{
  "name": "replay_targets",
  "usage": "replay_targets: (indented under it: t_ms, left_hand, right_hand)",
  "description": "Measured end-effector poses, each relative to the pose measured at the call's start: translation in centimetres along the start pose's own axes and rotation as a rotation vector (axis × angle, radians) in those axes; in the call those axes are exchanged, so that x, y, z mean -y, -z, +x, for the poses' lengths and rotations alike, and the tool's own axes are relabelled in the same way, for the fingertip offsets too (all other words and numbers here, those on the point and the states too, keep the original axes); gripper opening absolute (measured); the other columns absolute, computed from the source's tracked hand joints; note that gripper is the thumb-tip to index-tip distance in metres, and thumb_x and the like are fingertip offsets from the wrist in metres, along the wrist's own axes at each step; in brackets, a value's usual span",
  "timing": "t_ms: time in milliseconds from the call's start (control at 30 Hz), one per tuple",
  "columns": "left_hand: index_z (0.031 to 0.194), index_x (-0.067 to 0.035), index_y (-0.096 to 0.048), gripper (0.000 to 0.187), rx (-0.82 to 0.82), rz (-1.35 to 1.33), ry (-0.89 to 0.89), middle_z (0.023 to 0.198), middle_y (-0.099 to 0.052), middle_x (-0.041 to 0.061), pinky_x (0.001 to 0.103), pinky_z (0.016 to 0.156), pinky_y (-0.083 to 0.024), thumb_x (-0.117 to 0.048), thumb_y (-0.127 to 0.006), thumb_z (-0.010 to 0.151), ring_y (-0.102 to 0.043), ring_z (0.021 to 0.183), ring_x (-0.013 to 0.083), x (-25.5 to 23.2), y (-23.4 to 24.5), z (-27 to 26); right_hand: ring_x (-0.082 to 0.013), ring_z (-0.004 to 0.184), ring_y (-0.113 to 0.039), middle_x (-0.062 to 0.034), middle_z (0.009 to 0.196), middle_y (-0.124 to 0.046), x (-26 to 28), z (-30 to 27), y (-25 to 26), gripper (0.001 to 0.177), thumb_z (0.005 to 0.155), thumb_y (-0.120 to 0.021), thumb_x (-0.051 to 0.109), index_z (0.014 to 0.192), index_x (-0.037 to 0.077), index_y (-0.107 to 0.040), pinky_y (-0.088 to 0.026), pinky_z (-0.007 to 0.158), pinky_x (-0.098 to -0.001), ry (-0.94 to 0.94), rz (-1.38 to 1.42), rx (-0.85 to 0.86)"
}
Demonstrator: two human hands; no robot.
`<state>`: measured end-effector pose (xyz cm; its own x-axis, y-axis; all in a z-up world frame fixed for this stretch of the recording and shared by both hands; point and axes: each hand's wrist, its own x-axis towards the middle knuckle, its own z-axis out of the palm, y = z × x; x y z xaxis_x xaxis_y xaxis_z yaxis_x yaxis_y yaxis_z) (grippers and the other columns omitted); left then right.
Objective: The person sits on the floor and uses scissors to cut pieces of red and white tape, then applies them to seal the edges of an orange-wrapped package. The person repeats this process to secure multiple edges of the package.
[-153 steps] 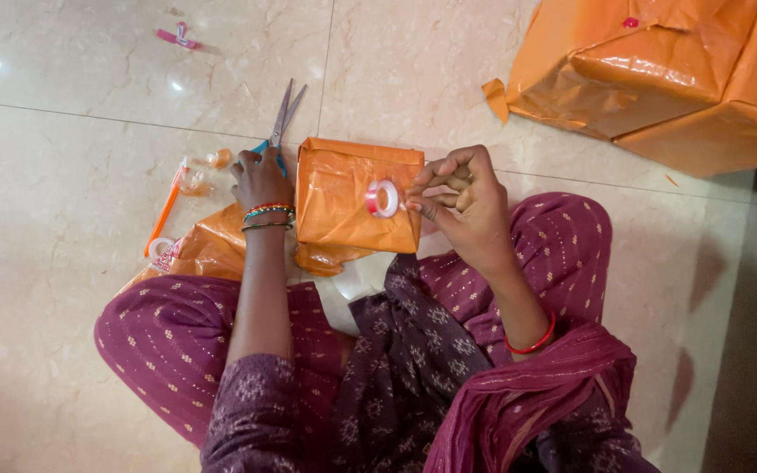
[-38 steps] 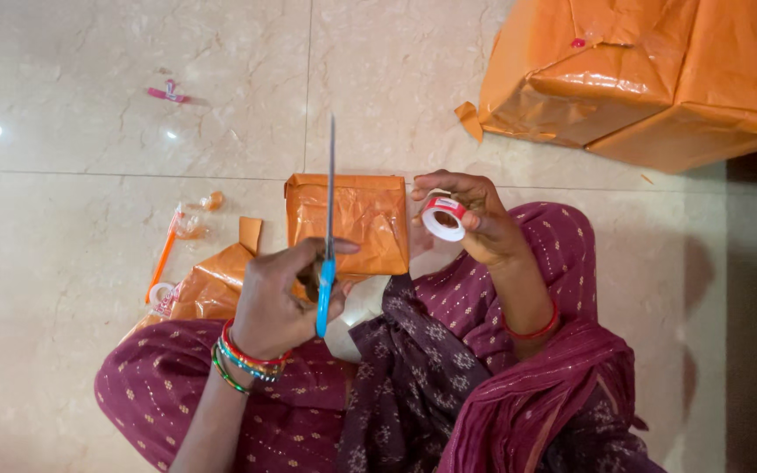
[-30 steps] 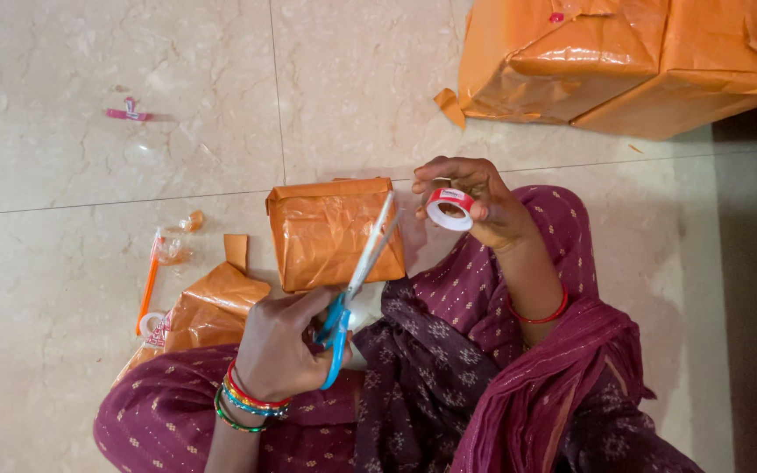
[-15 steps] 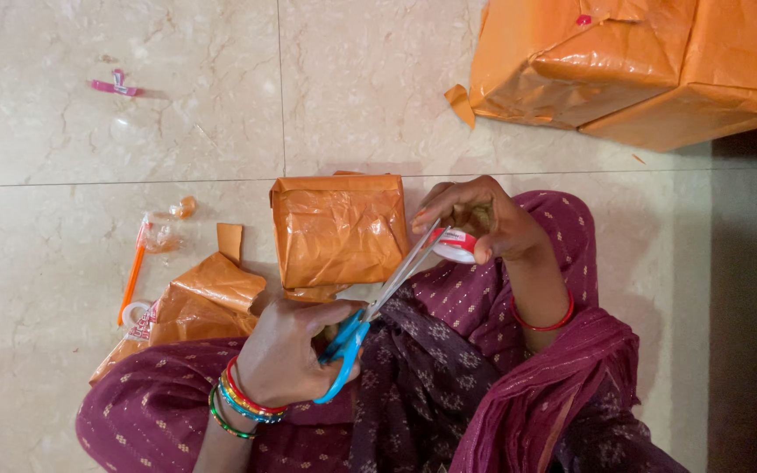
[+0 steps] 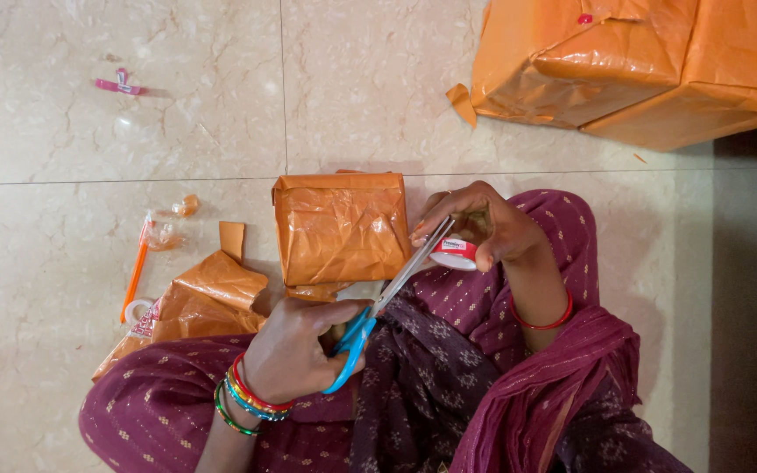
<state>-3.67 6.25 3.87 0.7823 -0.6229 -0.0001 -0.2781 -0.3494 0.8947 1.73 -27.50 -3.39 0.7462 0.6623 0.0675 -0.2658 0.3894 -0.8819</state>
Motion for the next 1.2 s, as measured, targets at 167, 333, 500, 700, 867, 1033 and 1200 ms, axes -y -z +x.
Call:
replay_targets:
  t_ms: [167, 333, 500, 700, 867, 1033, 1200]
  left_hand:
    - [0.108, -0.007, -0.077, 0.037, 0.057, -0.006, 0.111, 0.065, -0.071, 0.013, 0.033, 0.051, -0.055, -0.017, -0.079, 0.072, -0.070, 0.050, 0.0222, 0.2, 0.1, 0.0]
    - [0.118, -0.007, -0.074, 0.050, 0.089, -0.012, 0.015, 0.070, -0.073, 0.014, 0.035, 0.055, -0.056, -0.017, -0.078, 0.069, -0.071, 0.056, 0.0245, -0.2, 0.5, 0.6]
    - [0.132, -0.011, -0.067, 0.071, 0.238, 0.045, 0.208, 0.078, -0.073, 0.017, 0.036, 0.057, -0.057, -0.015, -0.080, 0.062, -0.071, 0.056, 0.0252, -0.8, 1.5, 0.6]
    - [0.134, -0.007, -0.063, 0.059, -0.154, -0.316, 0.293, 0.094, -0.081, 0.010, 0.029, 0.071, -0.066, -0.018, -0.076, 0.077, -0.080, 0.083, 0.0163, 0.2, 3.4, -0.2]
    - [0.135, -0.010, -0.059, 0.053, -0.494, 0.322, 0.723, 0.088, -0.077, 0.014, 0.045, 0.070, -0.056, -0.028, -0.076, 0.089, -0.074, 0.081, 0.0321, 4.8, 4.5, -0.8]
    - [0.117, -0.012, -0.064, 0.047, -0.429, 0.756, 0.941, 0.085, -0.074, 0.021, 0.052, 0.067, -0.055, -0.039, -0.081, 0.084, -0.071, 0.081, 0.0414, 11.8, 2.5, 0.5]
    - [0.109, -0.015, -0.069, 0.033, -0.288, 0.850, 0.959, 0.092, -0.075, 0.017, 0.049, 0.069, -0.058, -0.037, -0.078, 0.087, -0.072, 0.088, 0.0383, 12.5, -0.1, 3.1]
  right_hand:
    - [-0.0282, 0.120, -0.068, -0.0185, 0.126, -0.069, -0.1, 0.0, -0.1, 0.080, 0.070, -0.099, 0.037, 0.127, -0.010, -0.068, -0.054, 0.109, -0.0406, -0.004, 0.039, -0.027]
    - [-0.0278, 0.126, -0.067, -0.0173, 0.132, -0.068, 0.2, 0.3, -0.5, 0.084, 0.073, -0.097, 0.040, 0.133, -0.009, -0.066, -0.052, 0.113, -0.0393, 0.034, -0.043, 0.010]
    - [-0.0285, 0.113, -0.073, -0.0175, 0.135, -0.067, 0.6, 0.3, -0.9, 0.088, 0.073, -0.096, 0.037, 0.140, -0.007, -0.060, -0.061, 0.102, -0.0456, 0.021, 0.036, -0.015]
    - [-0.0286, 0.123, -0.068, -0.0195, 0.138, -0.065, 1.0, 0.4, -1.6, 0.085, 0.077, -0.091, 0.010, 0.151, -0.006, -0.053, -0.051, 0.113, -0.0426, 0.086, -0.057, -0.129]
    - [-0.0275, 0.141, -0.058, -0.0155, 0.158, -0.052, 1.6, 1.0, -2.9, 0.086, 0.081, -0.080, -0.008, 0.158, -0.003, -0.041, -0.046, 0.123, -0.0431, 0.101, -0.074, -0.124]
    - [-0.0274, 0.143, -0.055, -0.0159, 0.164, -0.045, 1.9, 2.0, -4.4, 0.086, 0.083, -0.076, -0.014, 0.159, -0.004, -0.038, -0.044, 0.122, -0.0418, 0.104, -0.076, -0.122]
    - [-0.0279, 0.143, -0.054, -0.0163, 0.165, -0.042, 1.4, 2.4, -6.2, 0.082, 0.086, -0.074, -0.013, 0.159, -0.004, -0.037, -0.046, 0.121, -0.0422, 0.107, -0.113, -0.136]
